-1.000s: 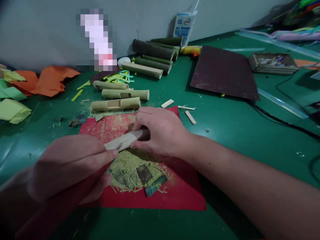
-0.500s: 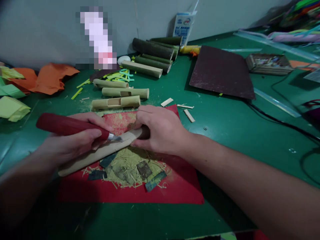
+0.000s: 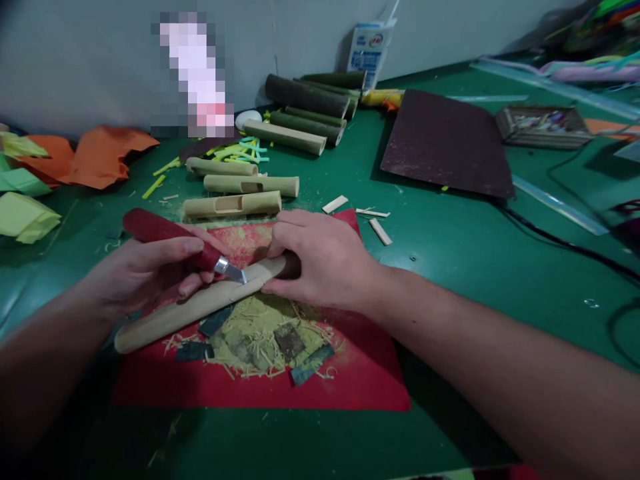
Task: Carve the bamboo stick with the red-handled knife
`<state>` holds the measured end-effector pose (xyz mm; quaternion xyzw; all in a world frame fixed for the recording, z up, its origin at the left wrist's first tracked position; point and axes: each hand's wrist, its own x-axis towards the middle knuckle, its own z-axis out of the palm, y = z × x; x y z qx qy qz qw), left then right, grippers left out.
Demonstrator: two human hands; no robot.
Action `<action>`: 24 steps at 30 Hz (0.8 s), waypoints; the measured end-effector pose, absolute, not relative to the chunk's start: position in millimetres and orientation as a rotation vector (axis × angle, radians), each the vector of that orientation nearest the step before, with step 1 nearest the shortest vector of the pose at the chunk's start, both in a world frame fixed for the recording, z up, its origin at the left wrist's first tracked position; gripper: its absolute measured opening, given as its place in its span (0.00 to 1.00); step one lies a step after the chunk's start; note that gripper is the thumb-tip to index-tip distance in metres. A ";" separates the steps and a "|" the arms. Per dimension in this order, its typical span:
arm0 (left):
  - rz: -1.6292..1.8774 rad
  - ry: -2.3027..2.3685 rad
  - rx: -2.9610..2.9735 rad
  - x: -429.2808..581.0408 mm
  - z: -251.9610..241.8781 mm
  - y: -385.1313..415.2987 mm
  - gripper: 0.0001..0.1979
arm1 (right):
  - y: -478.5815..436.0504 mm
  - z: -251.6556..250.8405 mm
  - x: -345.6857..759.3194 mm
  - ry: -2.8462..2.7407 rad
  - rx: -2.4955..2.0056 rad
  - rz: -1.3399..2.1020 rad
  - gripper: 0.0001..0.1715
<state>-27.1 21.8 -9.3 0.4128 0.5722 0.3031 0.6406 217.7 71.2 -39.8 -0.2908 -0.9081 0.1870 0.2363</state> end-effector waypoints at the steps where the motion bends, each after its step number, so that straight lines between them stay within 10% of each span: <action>1: 0.681 1.297 0.948 -27.3 -9.0 23.0 0.15 | 71.2 -40.1 217.8 -2.490 -0.796 0.509 0.17; 24: 1.002 1.535 1.884 -9.7 12.8 -4.3 0.04 | 82.8 -40.2 220.8 -2.543 -0.683 0.567 0.15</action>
